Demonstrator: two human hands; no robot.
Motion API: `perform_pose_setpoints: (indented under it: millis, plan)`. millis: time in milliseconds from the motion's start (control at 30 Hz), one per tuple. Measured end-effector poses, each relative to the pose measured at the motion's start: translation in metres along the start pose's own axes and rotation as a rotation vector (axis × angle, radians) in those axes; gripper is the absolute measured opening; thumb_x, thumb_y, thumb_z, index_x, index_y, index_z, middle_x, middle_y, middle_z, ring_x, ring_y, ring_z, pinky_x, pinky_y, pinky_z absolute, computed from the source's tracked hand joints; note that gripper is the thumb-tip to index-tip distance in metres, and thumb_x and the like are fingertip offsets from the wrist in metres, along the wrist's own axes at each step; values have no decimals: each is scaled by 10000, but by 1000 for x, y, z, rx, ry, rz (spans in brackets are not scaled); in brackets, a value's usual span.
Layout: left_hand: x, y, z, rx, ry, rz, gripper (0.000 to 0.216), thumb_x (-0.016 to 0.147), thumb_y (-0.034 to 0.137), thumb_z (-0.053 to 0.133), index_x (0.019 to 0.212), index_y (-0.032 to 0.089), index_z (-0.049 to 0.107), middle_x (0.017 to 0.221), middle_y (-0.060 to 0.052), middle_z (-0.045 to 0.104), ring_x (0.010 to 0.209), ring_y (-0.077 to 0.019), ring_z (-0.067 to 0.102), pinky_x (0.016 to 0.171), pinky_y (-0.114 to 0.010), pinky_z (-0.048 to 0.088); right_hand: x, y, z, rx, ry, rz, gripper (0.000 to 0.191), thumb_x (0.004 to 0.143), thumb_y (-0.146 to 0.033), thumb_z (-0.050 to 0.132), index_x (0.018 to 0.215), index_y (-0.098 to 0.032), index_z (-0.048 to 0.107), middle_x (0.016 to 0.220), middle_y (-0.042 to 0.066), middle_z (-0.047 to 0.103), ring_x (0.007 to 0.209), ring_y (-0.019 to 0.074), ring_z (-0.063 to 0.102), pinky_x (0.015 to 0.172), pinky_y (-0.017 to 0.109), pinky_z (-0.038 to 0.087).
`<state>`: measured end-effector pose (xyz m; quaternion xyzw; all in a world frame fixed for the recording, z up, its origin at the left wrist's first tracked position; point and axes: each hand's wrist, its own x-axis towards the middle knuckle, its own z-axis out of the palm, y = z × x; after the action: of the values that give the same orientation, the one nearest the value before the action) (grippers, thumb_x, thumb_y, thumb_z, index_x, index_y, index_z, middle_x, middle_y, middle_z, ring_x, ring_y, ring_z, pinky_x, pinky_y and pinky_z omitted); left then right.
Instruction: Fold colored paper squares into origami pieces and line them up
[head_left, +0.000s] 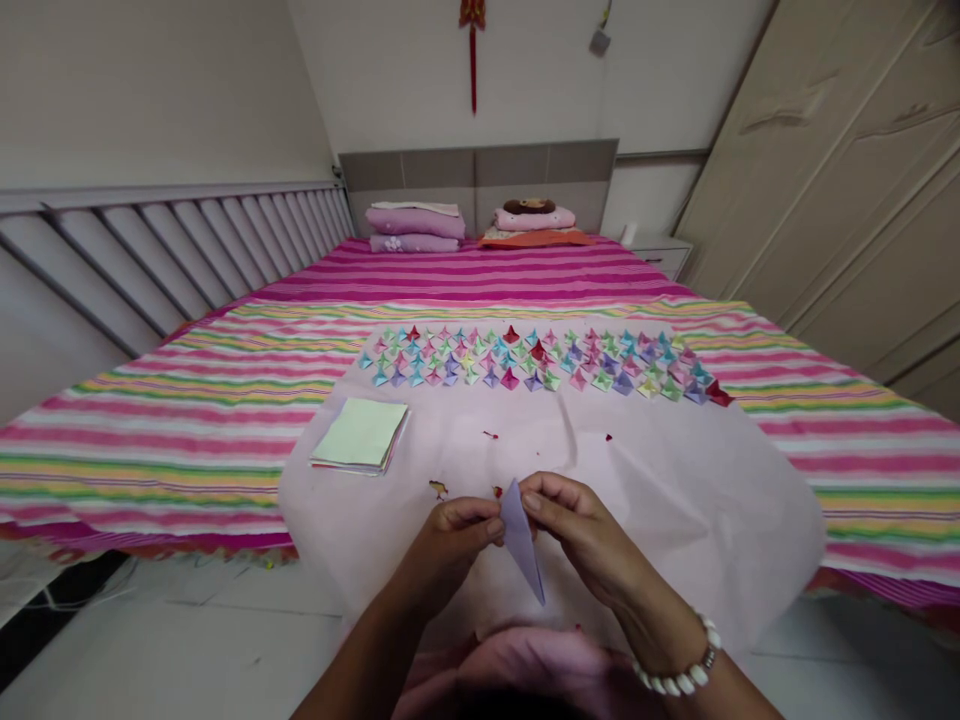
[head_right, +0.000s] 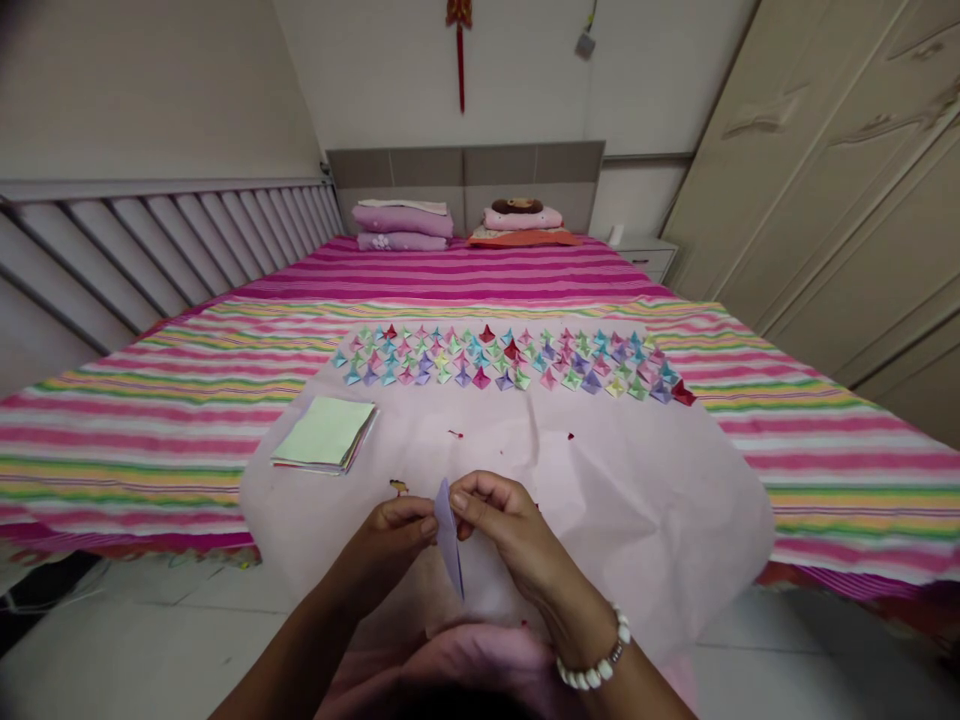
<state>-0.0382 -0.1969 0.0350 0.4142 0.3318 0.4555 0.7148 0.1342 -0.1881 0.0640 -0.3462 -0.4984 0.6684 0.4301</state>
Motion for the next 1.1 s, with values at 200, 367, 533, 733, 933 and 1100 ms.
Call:
perform_pose_setpoints:
  millis: [200, 367, 533, 733, 933, 1100]
  plan:
    - [0, 1, 0, 2, 3, 9, 114, 699, 253, 734, 755, 156, 759, 670, -25, 668, 719, -152, 542, 733, -290, 375, 1, 2, -2, 2, 12, 21, 226, 830, -388, 653, 817, -165, 686, 653, -3, 600, 648, 134, 558, 660, 278, 405]
    - [0, 0, -1, 15, -19, 29, 100, 729, 248, 712, 738, 156, 752, 691, -32, 679, 728, -152, 550, 739, -290, 380, 2, 4, -4, -7, 34, 8, 223, 833, -376, 642, 794, -161, 686, 633, -4, 597, 637, 129, 547, 637, 268, 397]
    - [2, -1, -3, 10, 11, 19, 140, 736, 250, 712, 835, 171, 770, 718, -34, 702, 764, -159, 576, 763, -289, 396, 1, 2, -5, -52, 41, -11, 188, 806, -343, 670, 859, -166, 706, 681, 2, 627, 627, 114, 522, 624, 253, 400]
    - [3, 1, -2, 31, 129, 13, 163, 667, 249, 771, 811, 174, 778, 687, -14, 692, 721, -138, 561, 732, -262, 399, 2, 2, -8, -78, 51, -13, 185, 758, -303, 701, 886, -170, 712, 707, 7, 637, 641, 122, 534, 637, 259, 415]
    - [0, 4, 0, -51, 52, -4, 194, 666, 292, 778, 806, 158, 763, 687, -29, 685, 694, -138, 552, 732, -282, 399, 1, 9, -8, 51, 21, 91, 191, 771, -346, 677, 812, -162, 705, 614, -13, 580, 603, 113, 522, 621, 251, 397]
    - [2, 3, -1, -21, 138, -15, 224, 627, 295, 803, 784, 150, 737, 698, -30, 687, 693, -140, 571, 718, -276, 413, 0, 8, -5, 4, 35, 71, 216, 743, -372, 703, 809, -166, 696, 627, -14, 588, 597, 114, 523, 606, 249, 407]
